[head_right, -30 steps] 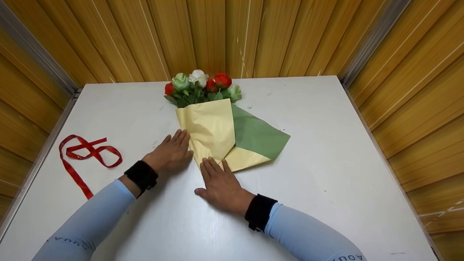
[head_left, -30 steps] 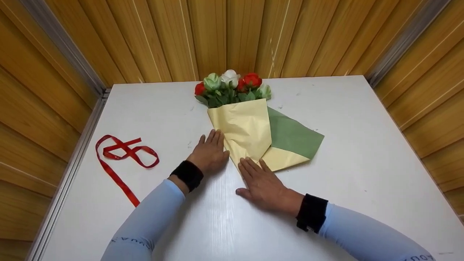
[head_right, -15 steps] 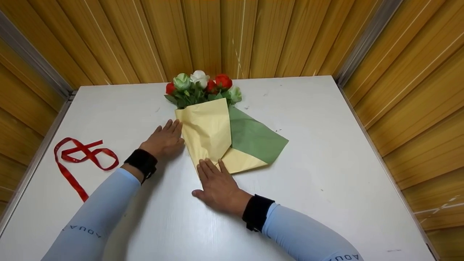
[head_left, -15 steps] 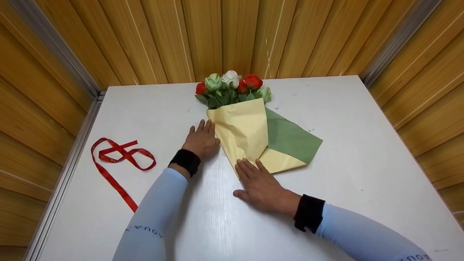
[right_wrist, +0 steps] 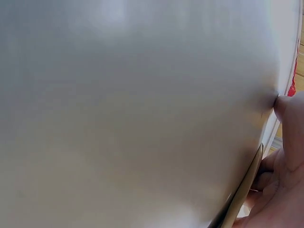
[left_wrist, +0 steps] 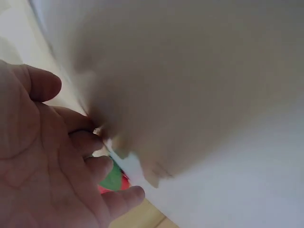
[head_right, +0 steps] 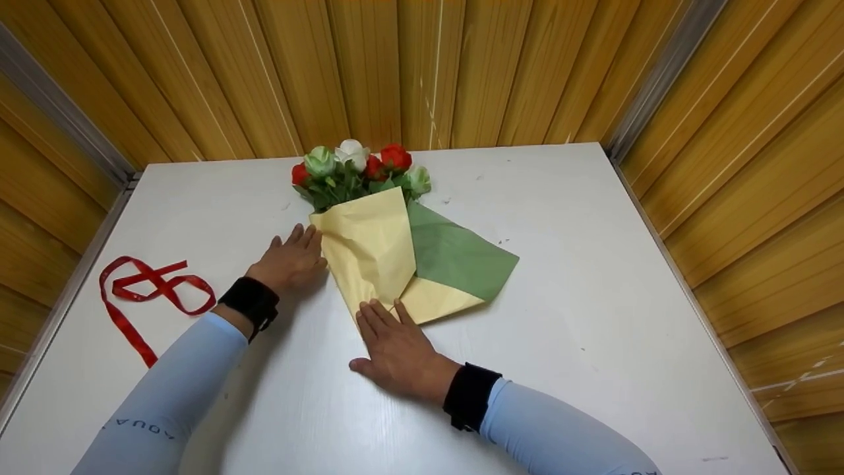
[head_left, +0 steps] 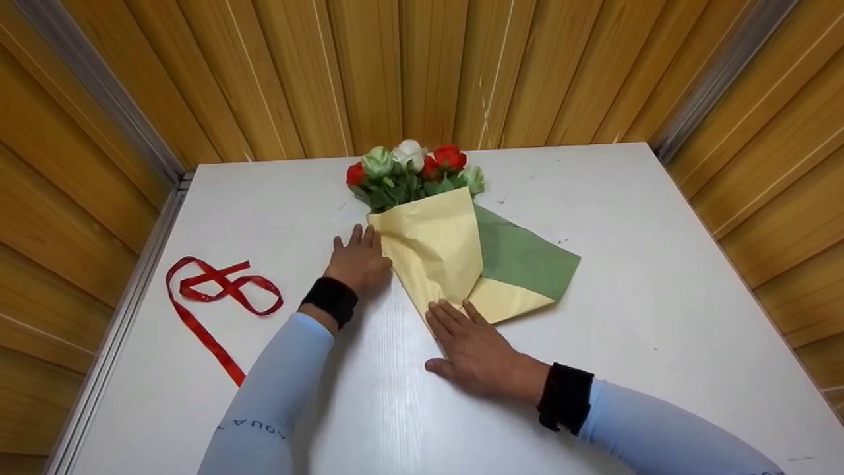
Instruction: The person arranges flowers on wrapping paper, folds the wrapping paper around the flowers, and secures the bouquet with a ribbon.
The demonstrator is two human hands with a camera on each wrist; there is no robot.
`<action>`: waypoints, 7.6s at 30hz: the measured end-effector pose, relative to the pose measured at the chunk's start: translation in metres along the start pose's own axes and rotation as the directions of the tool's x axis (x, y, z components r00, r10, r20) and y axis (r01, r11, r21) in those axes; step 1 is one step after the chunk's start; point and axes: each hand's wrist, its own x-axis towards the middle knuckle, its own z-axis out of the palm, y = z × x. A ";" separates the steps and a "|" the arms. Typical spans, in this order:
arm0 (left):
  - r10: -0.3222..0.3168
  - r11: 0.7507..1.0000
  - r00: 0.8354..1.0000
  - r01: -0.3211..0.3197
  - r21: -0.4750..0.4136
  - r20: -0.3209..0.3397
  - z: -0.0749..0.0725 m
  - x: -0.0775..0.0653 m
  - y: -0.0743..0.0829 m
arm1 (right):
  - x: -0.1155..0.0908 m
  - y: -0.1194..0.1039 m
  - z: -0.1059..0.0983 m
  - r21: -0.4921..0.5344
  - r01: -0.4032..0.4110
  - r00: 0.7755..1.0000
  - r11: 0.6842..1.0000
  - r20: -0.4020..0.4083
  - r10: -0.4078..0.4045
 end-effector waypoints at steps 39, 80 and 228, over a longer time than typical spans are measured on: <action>0.495 0.857 0.866 -0.473 0.202 -0.073 0.039 -0.089 0.046 | 0.000 0.010 0.001 -0.012 0.006 1.000 1.000 0.000 -0.006; 0.059 0.998 0.998 -0.059 0.024 -0.014 0.012 0.004 -0.002 | 0.004 0.002 0.007 -0.061 0.045 0.999 0.997 -0.017 -0.046; 0.314 0.919 0.895 -0.202 0.339 -0.317 0.059 -0.077 0.127 | -0.037 0.094 -0.001 0.936 0.285 0.860 -0.206 -0.155 0.486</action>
